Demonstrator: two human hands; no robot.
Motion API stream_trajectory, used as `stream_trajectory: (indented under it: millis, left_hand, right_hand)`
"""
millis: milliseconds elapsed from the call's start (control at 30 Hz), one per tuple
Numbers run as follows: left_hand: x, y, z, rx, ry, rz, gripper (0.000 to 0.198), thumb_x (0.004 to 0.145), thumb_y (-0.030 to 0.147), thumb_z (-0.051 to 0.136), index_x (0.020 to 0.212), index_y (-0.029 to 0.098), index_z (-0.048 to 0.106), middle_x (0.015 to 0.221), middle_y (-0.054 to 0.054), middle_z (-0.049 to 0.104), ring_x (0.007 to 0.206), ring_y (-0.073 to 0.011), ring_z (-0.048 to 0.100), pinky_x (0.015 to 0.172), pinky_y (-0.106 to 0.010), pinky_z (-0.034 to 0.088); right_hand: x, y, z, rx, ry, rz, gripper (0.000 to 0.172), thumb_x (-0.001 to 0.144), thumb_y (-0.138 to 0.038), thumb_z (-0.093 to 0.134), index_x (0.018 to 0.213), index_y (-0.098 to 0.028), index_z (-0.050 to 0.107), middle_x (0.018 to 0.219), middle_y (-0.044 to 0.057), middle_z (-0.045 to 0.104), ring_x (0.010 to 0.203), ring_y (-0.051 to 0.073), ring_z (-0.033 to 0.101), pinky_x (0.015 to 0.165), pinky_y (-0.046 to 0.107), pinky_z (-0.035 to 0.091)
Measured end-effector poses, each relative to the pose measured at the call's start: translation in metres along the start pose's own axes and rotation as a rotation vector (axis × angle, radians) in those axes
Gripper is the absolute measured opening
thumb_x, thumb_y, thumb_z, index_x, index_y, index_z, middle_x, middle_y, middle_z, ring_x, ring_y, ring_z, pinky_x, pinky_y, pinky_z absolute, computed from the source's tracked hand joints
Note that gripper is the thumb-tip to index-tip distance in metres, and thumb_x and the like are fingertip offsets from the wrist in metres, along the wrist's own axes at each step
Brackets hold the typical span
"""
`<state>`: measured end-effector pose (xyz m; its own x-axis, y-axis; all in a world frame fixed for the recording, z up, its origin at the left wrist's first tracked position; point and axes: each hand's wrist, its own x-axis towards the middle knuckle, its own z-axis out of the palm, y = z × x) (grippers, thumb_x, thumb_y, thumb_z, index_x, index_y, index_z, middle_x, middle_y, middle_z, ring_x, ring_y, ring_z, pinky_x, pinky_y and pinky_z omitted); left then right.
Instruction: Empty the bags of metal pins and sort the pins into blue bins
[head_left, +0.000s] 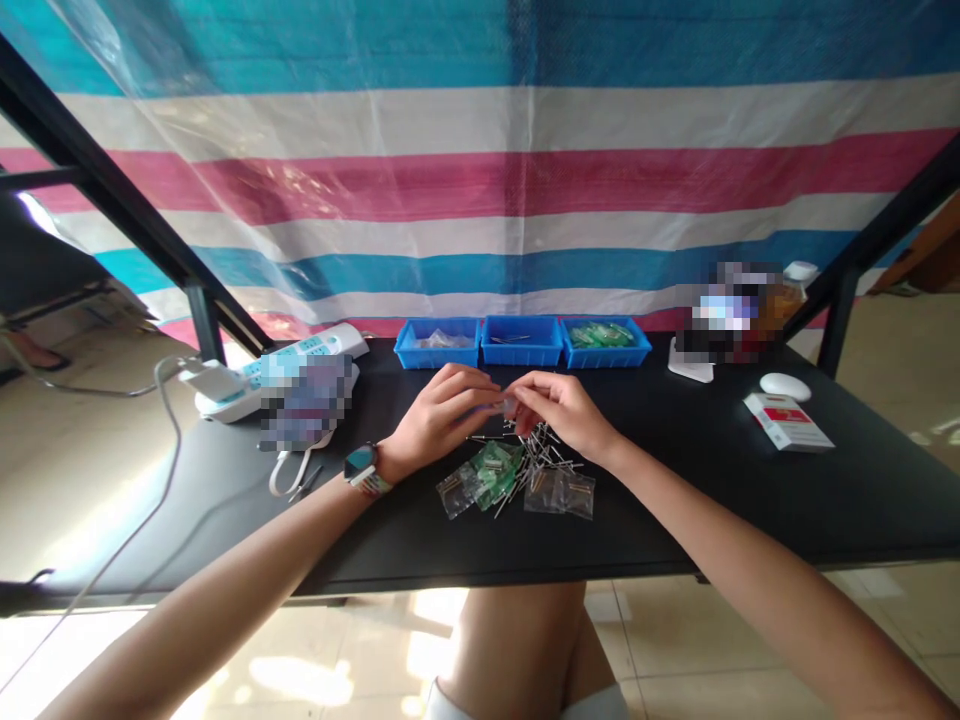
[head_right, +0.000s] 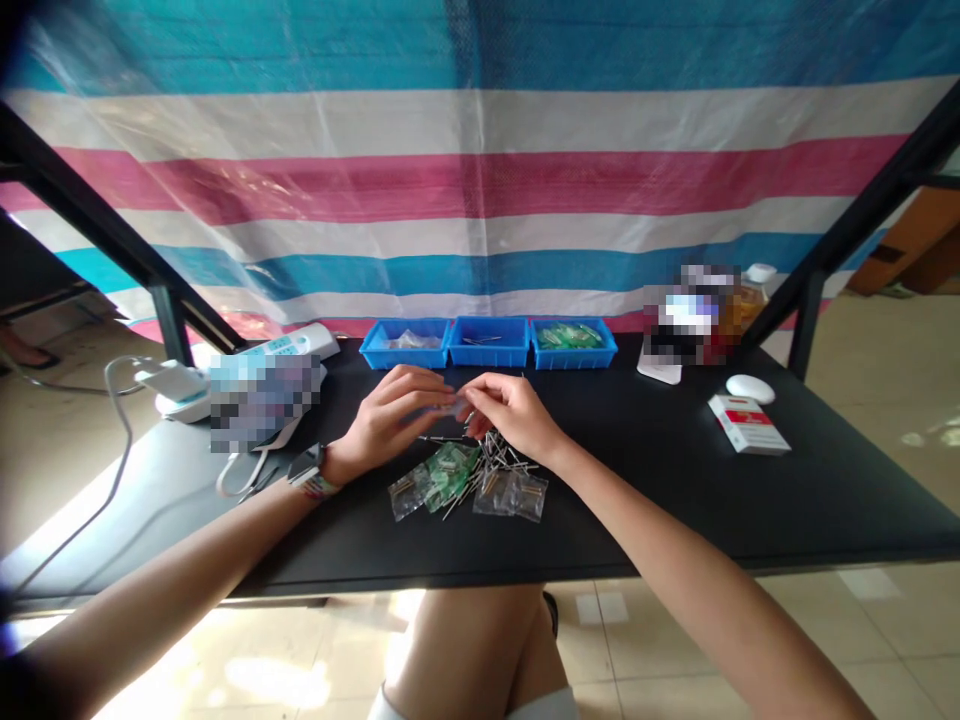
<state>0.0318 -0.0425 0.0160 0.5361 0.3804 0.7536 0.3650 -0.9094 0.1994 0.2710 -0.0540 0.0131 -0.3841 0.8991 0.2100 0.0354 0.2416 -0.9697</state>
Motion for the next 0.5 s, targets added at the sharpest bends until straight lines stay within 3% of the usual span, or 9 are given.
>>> stream_trajectory:
  millis: [67, 133, 200, 267, 367, 500]
  left_hand:
    - [0.001, 0.000, 0.001, -0.101, 0.054, -0.176, 0.012, 0.105, 0.029, 0.069, 0.105, 0.021, 0.078, 0.096, -0.007, 0.080, 0.093, -0.0218, 0.074, 0.087, -0.037, 0.063]
    - [0.001, 0.000, 0.002, -0.232, 0.070, -0.379, 0.019, 0.104, 0.037, 0.070, 0.100, 0.020, 0.078, 0.090, -0.006, 0.079, 0.084, -0.0202, 0.075, 0.081, -0.033, 0.062]
    - [0.003, 0.002, 0.003, -0.401, 0.064, -0.525, 0.026, 0.101, 0.041, 0.074, 0.116, 0.020, 0.077, 0.089, -0.005, 0.080, 0.082, -0.0199, 0.076, 0.079, -0.031, 0.063]
    - [0.005, 0.004, 0.004, -0.564, 0.072, -0.598, 0.051, 0.096, 0.042, 0.080, 0.141, 0.022, 0.067, 0.086, -0.003, 0.079, 0.079, -0.0190, 0.076, 0.076, -0.029, 0.063]
    - [0.008, 0.007, 0.005, -0.722, 0.025, -0.649, 0.073, 0.092, 0.041, 0.084, 0.156, 0.021, 0.054, 0.082, -0.002, 0.076, 0.074, -0.0172, 0.075, 0.070, -0.025, 0.061]
    - [0.007, 0.008, 0.006, -0.753, -0.102, -0.640, 0.062, 0.100, 0.041, 0.075, 0.153, 0.017, 0.053, 0.083, -0.004, 0.077, 0.078, -0.0197, 0.077, 0.075, -0.028, 0.062]
  right_hand:
    - [-0.004, -0.001, 0.000, -0.277, 0.073, -0.182, 0.029, 0.104, -0.036, 0.059, 0.127, -0.024, 0.072, 0.111, 0.009, 0.078, 0.083, 0.022, 0.076, 0.078, 0.040, 0.067]
    - [-0.008, -0.004, -0.001, -0.587, 0.101, -0.400, 0.045, 0.102, -0.020, 0.056, 0.145, -0.028, 0.066, 0.133, 0.010, 0.074, 0.110, 0.025, 0.075, 0.099, 0.043, 0.064]
    - [-0.010, -0.008, -0.002, -0.821, 0.069, -0.559, 0.056, 0.102, -0.011, 0.053, 0.154, -0.031, 0.060, 0.146, 0.010, 0.068, 0.129, 0.027, 0.069, 0.112, 0.045, 0.059]
    - [-0.011, -0.011, -0.002, -0.960, 0.054, -0.646, 0.055, 0.104, -0.009, 0.052, 0.154, -0.032, 0.060, 0.150, 0.010, 0.066, 0.136, 0.028, 0.065, 0.116, 0.048, 0.056]
    - [-0.011, -0.014, -0.002, -1.013, 0.036, -0.709, 0.040, 0.107, -0.013, 0.055, 0.142, -0.027, 0.070, 0.141, 0.012, 0.072, 0.134, 0.030, 0.065, 0.115, 0.052, 0.054]
    - [-0.007, -0.008, 0.002, -0.752, 0.050, -0.611, 0.019, 0.107, -0.022, 0.060, 0.112, -0.021, 0.078, 0.107, 0.011, 0.080, 0.107, 0.028, 0.072, 0.099, 0.048, 0.059]
